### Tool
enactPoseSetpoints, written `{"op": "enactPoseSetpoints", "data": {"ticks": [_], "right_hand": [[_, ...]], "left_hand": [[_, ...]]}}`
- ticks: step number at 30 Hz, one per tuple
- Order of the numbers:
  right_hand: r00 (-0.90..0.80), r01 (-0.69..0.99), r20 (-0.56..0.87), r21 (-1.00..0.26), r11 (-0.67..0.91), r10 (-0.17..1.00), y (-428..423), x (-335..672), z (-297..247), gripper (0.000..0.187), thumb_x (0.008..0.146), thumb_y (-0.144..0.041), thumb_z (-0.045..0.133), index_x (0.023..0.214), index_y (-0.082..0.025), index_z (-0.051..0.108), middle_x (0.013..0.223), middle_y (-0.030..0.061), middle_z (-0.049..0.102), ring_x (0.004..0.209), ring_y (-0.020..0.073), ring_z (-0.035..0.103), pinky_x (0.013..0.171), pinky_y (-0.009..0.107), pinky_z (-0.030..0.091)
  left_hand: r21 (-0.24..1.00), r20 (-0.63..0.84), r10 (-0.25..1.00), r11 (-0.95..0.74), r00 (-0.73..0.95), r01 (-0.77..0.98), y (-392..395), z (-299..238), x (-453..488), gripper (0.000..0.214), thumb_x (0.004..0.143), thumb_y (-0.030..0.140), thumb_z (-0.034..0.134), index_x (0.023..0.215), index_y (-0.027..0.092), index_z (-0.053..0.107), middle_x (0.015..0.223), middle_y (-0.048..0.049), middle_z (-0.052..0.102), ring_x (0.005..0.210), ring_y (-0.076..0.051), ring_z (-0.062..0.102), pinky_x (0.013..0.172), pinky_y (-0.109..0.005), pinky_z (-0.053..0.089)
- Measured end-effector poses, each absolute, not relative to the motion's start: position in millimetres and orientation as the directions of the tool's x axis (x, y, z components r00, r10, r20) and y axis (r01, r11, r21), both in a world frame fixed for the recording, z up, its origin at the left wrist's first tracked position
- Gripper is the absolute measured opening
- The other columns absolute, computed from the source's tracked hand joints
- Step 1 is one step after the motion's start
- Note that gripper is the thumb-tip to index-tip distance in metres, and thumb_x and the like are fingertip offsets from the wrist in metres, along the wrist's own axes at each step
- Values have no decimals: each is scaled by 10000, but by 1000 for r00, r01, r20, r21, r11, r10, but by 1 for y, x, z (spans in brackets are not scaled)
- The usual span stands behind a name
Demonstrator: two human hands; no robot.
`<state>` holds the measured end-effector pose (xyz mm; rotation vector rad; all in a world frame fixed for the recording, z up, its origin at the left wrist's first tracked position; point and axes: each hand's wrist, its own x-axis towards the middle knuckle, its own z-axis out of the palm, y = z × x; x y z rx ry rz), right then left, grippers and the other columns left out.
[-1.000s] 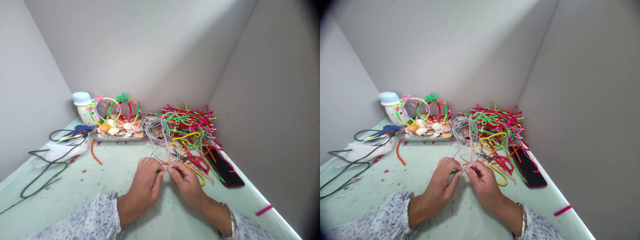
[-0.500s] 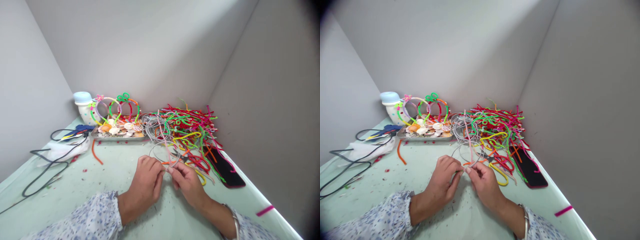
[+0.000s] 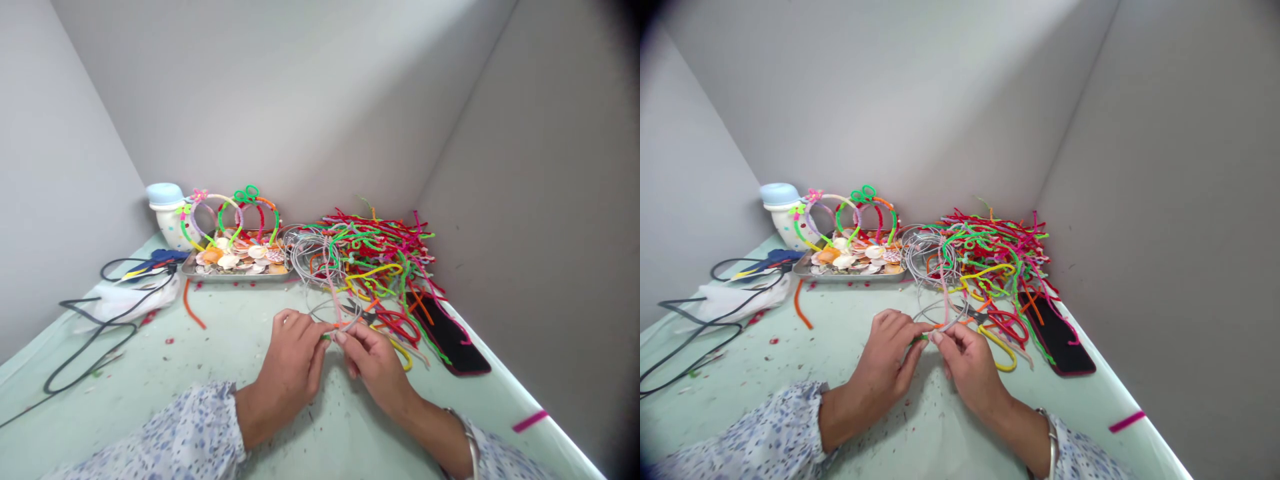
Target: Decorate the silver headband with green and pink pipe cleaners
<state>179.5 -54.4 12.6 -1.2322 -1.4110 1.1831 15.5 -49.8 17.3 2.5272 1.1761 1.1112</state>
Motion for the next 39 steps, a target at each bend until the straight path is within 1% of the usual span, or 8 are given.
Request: {"op": "enactPoseSetpoints", "data": {"ticks": [7,11,14,17,23,28,33,39], "right_hand": [[-141,134,77,-986,96,987,-54,181,9,321,885,-445,543,703,-181,546,474,-75,396,436,84,358,432,205,297],[-144,84,127,-987,140,981,-53,182,5,269,904,-438,530,839,-182,583,539,-75,385,468,82,359,446,200,299],[-130,35,145,-988,151,981,-54,182,4,237,897,-425,548,960,-197,571,632,-55,473,500,84,426,461,196,344],[-54,-8,156,-988,155,986,-52,182,4,234,880,-425,570,862,-193,550,685,-35,540,515,81,480,477,191,379],[-119,-256,-72,-961,-101,990,-39,185,-3,298,823,-465,614,823,-168,591,580,-29,559,462,90,520,382,161,310],[-191,-530,-158,-814,-237,969,-34,189,1,199,711,-290,735,765,-167,588,669,-26,592,474,61,497,406,152,341],[-277,-597,-214,-725,-342,937,-37,189,6,211,731,-309,699,820,-181,557,657,-25,583,469,73,494,406,165,334],[-332,-592,-225,-706,-389,916,-38,188,9,290,769,-439,682,805,-194,530,493,-92,424,378,47,340,382,160,234]], "left_hand": [[448,593,709,-684,380,576,-47,17,15,197,885,93,471,979,187,617,796,-38,575,796,-198,508,803,-386,364],[492,594,728,-666,343,561,-47,20,15,179,879,102,483,962,195,612,809,-36,586,812,-203,516,793,-379,366],[508,601,728,-666,329,547,-47,21,14,159,878,107,494,948,193,609,800,-31,581,807,-200,516,788,-374,365],[519,613,730,-660,303,543,-48,21,14,148,883,119,492,948,190,604,803,-36,582,808,-204,519,783,-375,370],[512,621,709,-690,334,512,-51,23,14,170,880,113,484,967,198,603,796,-36,583,797,-203,527,778,-373,377],[527,623,724,-669,298,524,-50,22,14,159,888,133,478,960,200,603,797,-41,585,808,-207,533,785,-373,391],[572,618,759,-611,202,546,-45,18,11,124,897,159,486,962,195,586,808,-40,574,827,-208,527,788,-367,400],[560,607,737,-662,297,498,-50,21,14,146,895,139,481,968,199,593,817,-40,580,824,-204,529,793,-367,394]]}}
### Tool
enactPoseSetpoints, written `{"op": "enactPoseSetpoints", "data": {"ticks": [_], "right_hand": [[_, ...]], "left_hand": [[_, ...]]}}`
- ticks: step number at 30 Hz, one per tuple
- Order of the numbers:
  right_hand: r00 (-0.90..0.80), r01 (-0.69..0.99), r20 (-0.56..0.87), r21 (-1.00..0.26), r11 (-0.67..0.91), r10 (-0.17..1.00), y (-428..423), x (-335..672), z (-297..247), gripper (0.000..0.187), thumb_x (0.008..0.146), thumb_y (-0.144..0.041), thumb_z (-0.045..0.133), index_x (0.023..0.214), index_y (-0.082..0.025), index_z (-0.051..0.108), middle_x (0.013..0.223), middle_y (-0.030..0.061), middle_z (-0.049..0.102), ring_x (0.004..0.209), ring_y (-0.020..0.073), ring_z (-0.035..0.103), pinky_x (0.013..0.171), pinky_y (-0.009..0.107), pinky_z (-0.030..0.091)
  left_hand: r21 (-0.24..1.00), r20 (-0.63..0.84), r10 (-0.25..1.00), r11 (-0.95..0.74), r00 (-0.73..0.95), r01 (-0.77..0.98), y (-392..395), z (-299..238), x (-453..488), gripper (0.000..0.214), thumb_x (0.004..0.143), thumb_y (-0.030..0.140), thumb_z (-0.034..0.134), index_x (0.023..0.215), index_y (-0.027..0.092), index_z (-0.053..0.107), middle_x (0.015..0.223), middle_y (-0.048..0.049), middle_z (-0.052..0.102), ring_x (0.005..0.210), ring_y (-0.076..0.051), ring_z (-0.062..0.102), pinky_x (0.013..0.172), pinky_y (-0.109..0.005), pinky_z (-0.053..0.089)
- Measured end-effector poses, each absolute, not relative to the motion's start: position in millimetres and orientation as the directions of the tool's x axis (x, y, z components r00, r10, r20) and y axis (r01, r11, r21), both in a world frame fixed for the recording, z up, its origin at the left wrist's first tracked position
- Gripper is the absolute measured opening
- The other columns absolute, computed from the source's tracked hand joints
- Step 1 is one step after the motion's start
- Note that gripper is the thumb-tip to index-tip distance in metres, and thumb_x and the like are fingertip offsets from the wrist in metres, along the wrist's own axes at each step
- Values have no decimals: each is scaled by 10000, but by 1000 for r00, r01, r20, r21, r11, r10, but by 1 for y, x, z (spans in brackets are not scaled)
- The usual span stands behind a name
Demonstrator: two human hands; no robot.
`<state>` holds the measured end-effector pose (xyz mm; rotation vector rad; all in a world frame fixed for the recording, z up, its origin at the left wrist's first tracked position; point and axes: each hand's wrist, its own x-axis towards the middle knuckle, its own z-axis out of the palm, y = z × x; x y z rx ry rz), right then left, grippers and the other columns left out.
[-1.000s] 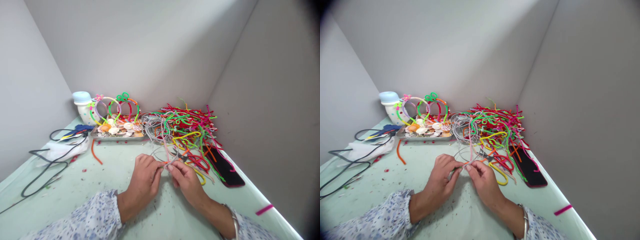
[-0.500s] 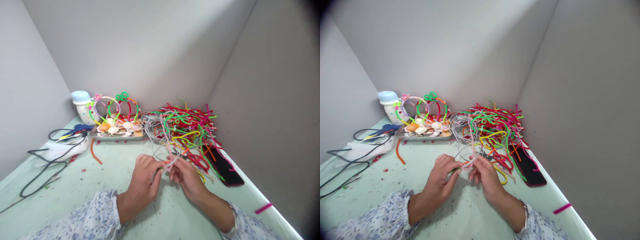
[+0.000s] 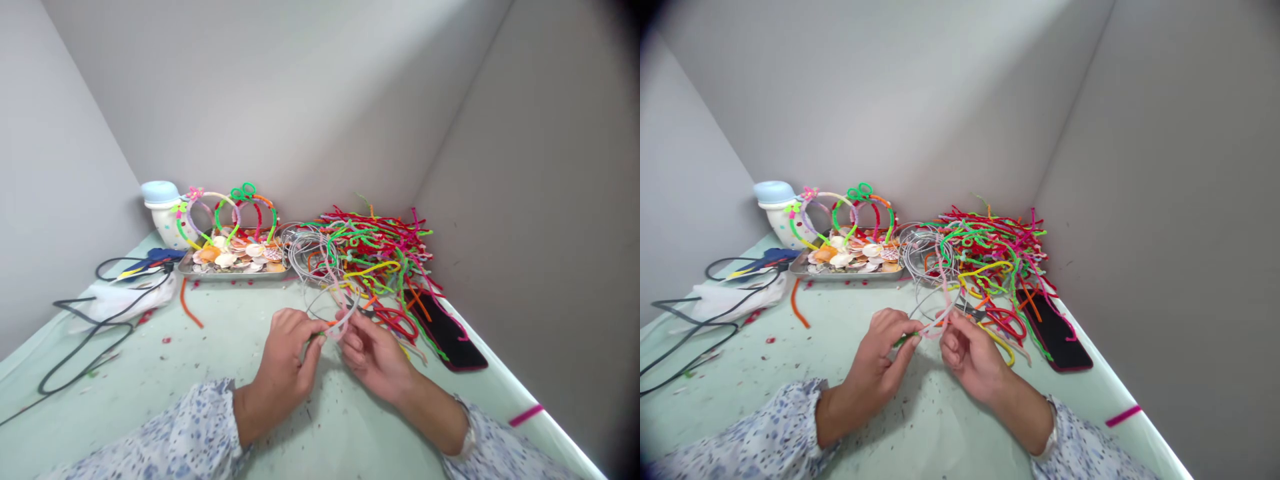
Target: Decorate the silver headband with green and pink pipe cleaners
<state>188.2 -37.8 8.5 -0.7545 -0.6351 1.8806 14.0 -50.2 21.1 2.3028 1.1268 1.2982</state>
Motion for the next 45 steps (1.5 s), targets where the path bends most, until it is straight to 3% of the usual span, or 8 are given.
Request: {"op": "enactPoseSetpoints", "data": {"ticks": [7,10,15,18,22,28,38,45], "right_hand": [[-500,-448,19,-862,-239,866,-52,188,4,330,692,-439,767,805,-194,576,663,-24,566,469,66,437,431,176,305],[-460,-280,226,-955,101,859,-59,186,1,268,740,-361,745,955,-231,651,838,13,596,645,113,526,561,229,436],[-294,46,518,-832,554,803,-60,186,-2,305,833,-216,637,1128,-293,624,957,38,593,785,153,573,683,289,505],[-199,183,544,-796,576,815,-54,187,-4,428,845,-174,607,1247,-301,531,952,27,578,694,123,573,618,255,508],[-158,392,633,-664,636,758,-49,189,-3,296,858,-152,585,1133,-263,580,906,24,580,598,98,552,550,228,509],[-275,551,790,-337,763,548,-47,195,3,286,838,-94,615,1078,-249,617,944,55,605,804,162,614,701,291,540],[-449,624,802,-33,781,393,-47,209,4,247,855,-155,594,1053,-276,676,960,59,675,874,193,613,748,317,496],[-495,563,793,-19,826,356,-44,207,9,233,870,-120,558,1060,-233,633,1028,66,698,986,209,608,847,375,475]], "left_hand": [[678,546,832,-507,97,533,-43,19,12,105,907,181,469,915,191,573,827,-34,571,831,-203,542,766,-339,424],[724,505,861,-459,58,515,-40,18,10,112,915,204,460,912,192,572,850,-35,572,846,-203,553,769,-340,439],[730,495,866,-461,75,504,-41,19,11,114,917,209,455,909,197,568,849,-32,574,845,-202,550,769,-342,438],[697,500,855,-490,136,523,-44,19,13,111,906,196,460,891,200,570,806,-25,564,815,-202,537,748,-339,426],[659,511,830,-546,225,517,-49,19,16,127,898,185,466,897,203,591,800,-32,587,811,-209,539,758,-353,413],[663,490,824,-564,284,492,-52,19,17,148,901,172,469,910,195,615,806,-42,601,812,-211,542,766,-364,404],[661,510,808,-587,294,466,-53,19,18,157,893,169,486,958,207,624,824,-48,614,832,-220,546,783,-381,411],[697,471,828,-560,303,448,-52,19,18,149,903,180,475,899,194,624,811,-46,613,810,-208,557,749,-354,428]]}}
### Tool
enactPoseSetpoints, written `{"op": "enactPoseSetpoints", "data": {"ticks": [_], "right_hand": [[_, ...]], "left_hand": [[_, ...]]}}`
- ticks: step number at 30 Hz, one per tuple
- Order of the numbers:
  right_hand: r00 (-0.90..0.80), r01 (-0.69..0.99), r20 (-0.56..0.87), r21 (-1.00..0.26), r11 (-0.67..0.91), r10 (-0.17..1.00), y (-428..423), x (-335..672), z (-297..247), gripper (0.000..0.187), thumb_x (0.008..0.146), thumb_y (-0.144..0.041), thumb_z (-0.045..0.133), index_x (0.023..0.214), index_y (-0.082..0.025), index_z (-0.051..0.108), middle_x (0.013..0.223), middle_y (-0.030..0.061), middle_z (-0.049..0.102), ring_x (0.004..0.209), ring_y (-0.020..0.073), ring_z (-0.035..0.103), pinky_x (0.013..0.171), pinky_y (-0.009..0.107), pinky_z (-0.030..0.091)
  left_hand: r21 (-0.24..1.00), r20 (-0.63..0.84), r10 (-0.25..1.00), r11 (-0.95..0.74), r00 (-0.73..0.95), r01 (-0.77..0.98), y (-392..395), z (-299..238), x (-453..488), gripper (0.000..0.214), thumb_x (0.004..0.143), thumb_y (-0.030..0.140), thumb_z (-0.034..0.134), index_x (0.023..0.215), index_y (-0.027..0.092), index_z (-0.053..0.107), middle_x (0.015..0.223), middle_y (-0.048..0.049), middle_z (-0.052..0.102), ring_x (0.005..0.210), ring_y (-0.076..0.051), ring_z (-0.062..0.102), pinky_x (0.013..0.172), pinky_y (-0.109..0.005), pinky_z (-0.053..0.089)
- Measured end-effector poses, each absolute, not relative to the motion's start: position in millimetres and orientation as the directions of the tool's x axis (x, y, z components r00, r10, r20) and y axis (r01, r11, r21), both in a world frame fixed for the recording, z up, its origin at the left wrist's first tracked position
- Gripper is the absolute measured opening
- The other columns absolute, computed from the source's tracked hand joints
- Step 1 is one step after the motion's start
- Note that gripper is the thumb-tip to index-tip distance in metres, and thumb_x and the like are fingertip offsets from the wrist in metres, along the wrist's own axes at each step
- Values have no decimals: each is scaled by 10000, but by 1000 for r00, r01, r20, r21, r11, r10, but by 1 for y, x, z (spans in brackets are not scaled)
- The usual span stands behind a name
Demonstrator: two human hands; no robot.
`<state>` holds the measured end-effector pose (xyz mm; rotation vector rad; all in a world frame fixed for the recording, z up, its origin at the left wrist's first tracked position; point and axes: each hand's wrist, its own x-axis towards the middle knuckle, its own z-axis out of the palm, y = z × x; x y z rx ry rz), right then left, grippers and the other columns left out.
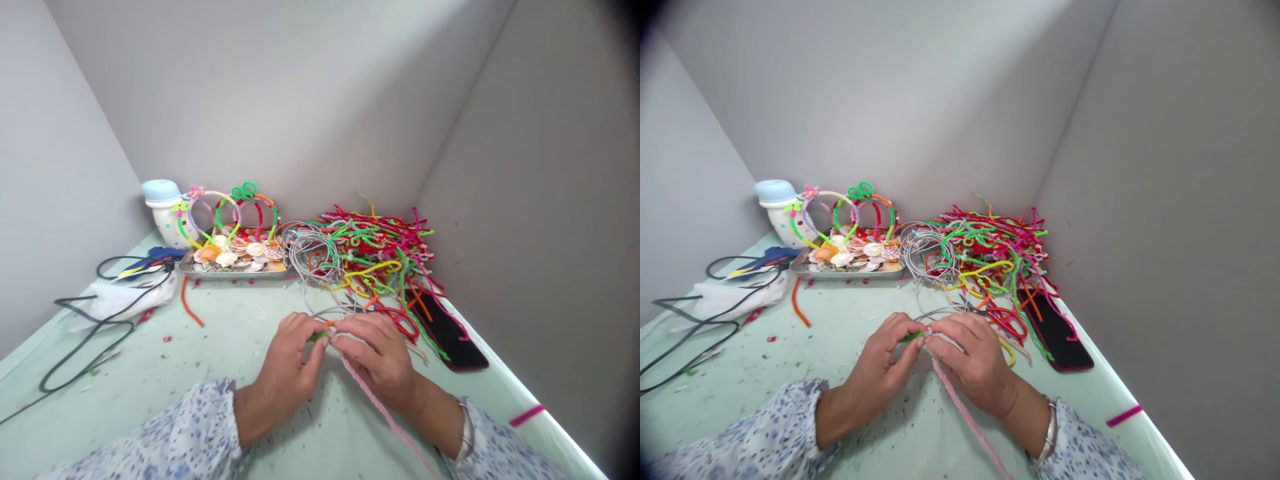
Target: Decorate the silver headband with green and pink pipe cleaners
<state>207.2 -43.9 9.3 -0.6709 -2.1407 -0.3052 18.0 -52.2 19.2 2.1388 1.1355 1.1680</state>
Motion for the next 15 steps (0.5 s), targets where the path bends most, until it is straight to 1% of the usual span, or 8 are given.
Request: {"op": "enactPoseSetpoints", "data": {"ticks": [4,7,15], "right_hand": [[-468,561,805,-48,826,365,-43,205,12,178,882,-131,562,1035,-210,611,970,63,703,924,192,622,811,359,476],[-454,553,814,-60,831,361,-43,204,13,157,881,-128,563,1017,-196,600,938,63,703,877,184,628,776,342,478],[-449,549,798,-108,829,401,-41,203,7,181,870,-108,560,1015,-208,603,934,58,700,858,183,631,767,338,482]], "left_hand": [[719,449,833,-552,324,423,-52,19,18,162,910,182,464,930,186,624,840,-52,611,817,-201,570,742,-342,437],[708,450,827,-561,339,429,-52,19,18,159,906,177,466,925,181,624,837,-52,608,819,-203,567,743,-345,431],[660,486,796,-605,361,446,-51,17,18,149,888,139,473,922,177,613,827,-45,608,817,-202,545,743,-346,403]]}}
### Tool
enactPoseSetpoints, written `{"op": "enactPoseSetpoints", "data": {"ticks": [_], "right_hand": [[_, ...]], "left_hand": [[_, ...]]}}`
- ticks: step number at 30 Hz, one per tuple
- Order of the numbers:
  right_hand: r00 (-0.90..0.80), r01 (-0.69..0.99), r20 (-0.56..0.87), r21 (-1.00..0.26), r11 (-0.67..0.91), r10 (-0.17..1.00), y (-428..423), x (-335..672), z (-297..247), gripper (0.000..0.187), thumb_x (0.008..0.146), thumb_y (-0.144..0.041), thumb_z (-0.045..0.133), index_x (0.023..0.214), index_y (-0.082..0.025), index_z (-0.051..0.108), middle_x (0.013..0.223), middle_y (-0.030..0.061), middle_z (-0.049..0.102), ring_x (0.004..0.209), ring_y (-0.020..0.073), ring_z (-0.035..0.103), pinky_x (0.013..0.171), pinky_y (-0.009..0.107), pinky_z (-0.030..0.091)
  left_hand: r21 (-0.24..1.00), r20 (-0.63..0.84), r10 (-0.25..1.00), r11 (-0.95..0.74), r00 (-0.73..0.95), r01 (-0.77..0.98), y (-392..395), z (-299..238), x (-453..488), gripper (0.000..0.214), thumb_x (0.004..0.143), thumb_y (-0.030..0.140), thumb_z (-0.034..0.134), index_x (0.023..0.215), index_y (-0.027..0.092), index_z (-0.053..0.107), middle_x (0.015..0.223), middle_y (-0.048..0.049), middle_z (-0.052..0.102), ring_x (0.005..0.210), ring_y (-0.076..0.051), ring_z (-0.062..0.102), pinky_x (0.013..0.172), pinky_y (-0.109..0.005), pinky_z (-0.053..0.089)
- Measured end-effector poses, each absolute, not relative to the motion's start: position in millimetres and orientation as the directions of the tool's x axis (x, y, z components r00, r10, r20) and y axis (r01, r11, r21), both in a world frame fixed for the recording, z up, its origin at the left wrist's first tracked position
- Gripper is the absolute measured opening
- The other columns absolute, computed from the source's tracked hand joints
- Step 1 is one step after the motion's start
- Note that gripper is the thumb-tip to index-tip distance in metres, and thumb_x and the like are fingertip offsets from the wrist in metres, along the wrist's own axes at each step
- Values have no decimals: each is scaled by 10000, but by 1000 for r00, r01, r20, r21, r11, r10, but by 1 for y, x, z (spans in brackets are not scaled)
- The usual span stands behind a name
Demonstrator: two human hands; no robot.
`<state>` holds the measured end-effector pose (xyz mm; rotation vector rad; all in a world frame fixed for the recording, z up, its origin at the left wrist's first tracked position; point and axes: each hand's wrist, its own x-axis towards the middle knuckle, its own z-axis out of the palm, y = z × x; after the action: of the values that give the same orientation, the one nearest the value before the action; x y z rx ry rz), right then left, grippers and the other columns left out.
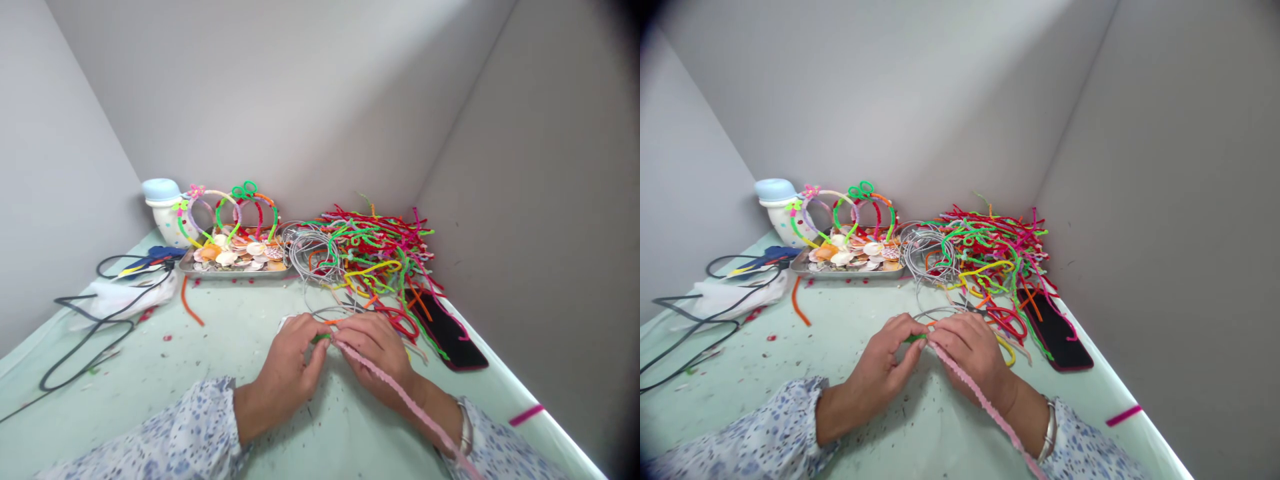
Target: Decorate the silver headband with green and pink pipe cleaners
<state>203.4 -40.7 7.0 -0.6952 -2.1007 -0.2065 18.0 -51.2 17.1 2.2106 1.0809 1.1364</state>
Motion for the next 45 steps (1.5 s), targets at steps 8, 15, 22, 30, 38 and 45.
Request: {"op": "enactPoseSetpoints", "data": {"ticks": [8,15,22,30,38,45], "right_hand": [[-425,544,787,-173,821,447,-42,203,5,159,862,-99,566,986,-187,612,901,66,692,838,196,624,748,354,477],[-375,560,764,-264,785,524,-48,199,8,134,877,-107,548,952,-205,602,865,52,677,827,202,612,732,362,470],[-342,571,699,-376,730,627,-51,194,10,120,878,-118,543,922,-222,584,862,39,669,837,207,608,765,378,463],[-311,568,653,-455,686,691,-51,196,5,77,900,-180,547,940,-233,586,887,31,650,860,200,596,792,368,445],[-320,566,660,-442,696,680,-50,194,4,68,910,-171,524,918,-217,573,849,23,628,821,191,570,768,355,407],[-327,610,624,-434,663,709,-51,195,2,73,921,-188,501,911,-196,573,862,38,627,842,200,554,787,356,405]], "left_hand": [[624,493,776,-631,394,461,-51,17,18,138,891,134,465,911,174,595,831,-44,593,814,-200,528,753,-347,393],[592,499,765,-644,408,484,-54,16,17,142,905,133,440,901,173,575,832,-47,578,820,-202,514,769,-358,385],[579,491,762,-647,422,496,-53,14,17,134,900,128,439,890,178,563,821,-43,569,814,-204,510,763,-362,381],[573,493,756,-654,430,494,-53,13,17,138,897,117,434,902,171,561,840,-50,571,825,-204,506,778,-369,381],[558,484,754,-657,444,508,-55,14,17,145,889,112,431,896,169,564,838,-56,567,824,-211,501,775,-376,382],[548,480,761,-649,437,528,-54,13,19,139,881,113,432,886,168,560,832,-57,571,819,-214,504,784,-388,382]]}}
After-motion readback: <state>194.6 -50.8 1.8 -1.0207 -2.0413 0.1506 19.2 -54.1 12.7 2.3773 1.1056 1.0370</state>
